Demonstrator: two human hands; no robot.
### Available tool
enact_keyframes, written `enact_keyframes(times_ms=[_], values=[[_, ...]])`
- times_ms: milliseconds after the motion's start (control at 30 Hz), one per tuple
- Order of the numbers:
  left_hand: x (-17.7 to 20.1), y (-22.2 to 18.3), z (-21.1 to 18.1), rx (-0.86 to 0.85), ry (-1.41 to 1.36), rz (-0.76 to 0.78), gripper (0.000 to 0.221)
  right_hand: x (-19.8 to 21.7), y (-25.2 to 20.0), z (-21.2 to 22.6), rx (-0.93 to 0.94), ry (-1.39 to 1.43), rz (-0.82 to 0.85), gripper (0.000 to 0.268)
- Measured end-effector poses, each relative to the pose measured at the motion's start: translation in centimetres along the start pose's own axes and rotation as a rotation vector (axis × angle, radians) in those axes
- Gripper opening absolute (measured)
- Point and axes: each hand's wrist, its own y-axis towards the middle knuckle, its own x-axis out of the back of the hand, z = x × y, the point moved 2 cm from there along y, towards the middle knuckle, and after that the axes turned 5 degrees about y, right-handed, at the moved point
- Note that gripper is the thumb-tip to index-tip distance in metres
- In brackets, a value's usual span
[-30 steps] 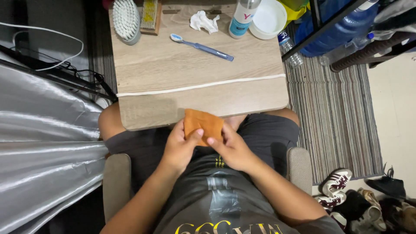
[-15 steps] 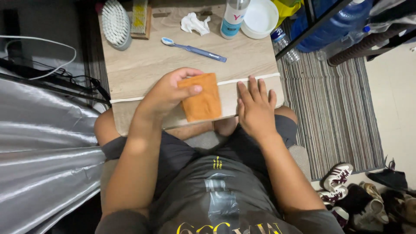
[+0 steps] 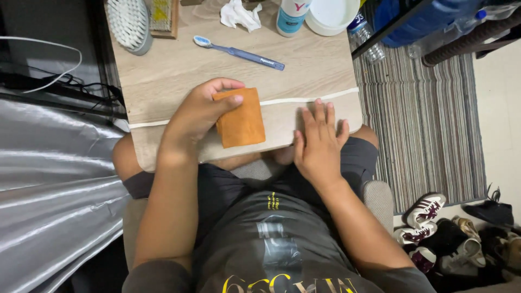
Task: Cleaning a white shoelace using a toothbrush, cleaning solution, and a cloth on a wooden board.
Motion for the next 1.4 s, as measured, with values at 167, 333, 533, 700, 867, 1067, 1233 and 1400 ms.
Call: enact_keyframes(times_ms=[167, 333, 533, 700, 867, 1067, 1233, 1400], values=[[0.4, 0.0, 0.4, -0.02, -0.037, 0.006, 0.045, -0.4, 1.7, 2.6, -0.069, -0.027, 0.086, 0.06], [0.0, -0.9, -0.3, -0.029, -0.016, -0.007, 0.042, -0.1, 2.1, 2.9, -0.109, -0.02, 0.196, 0.062], [-0.4, -0.8, -0.1, -0.05, -0.006, 0.022, 0.043, 0.0, 1.6, 2.1, -0.044, 0.015, 0.233, 0.062], [-0.2, -1.1, -1.6, -0.104, 0.002, 0.065, 0.042, 0.6, 1.4, -0.1, -0.009, 0.022, 0.047, 0.052], [-0.5, 0.7, -2.1, -0.136, -0.08, 0.107, 0.041, 0.6, 1.7, -0.7, -0.015, 0.056, 0.008, 0.048], [-0.9, 2.4, -1.2, -0.108, -0.017, 0.147, 0.042, 0.3, 1.5, -1.0, 0.015, 0.039, -0.037, 0.048], [0.0, 1.3, -1.7, -0.079, 0.072, 0.074, 0.041, 0.2, 1.5, -1.1, 0.021, 0.025, -0.056, 0.05], [-0.2, -1.8, -3.3, -0.761, 1.054, -0.381, 0.047, 0.3, 1.7, -0.9, 0.014, 0.037, -0.075, 0.051]])
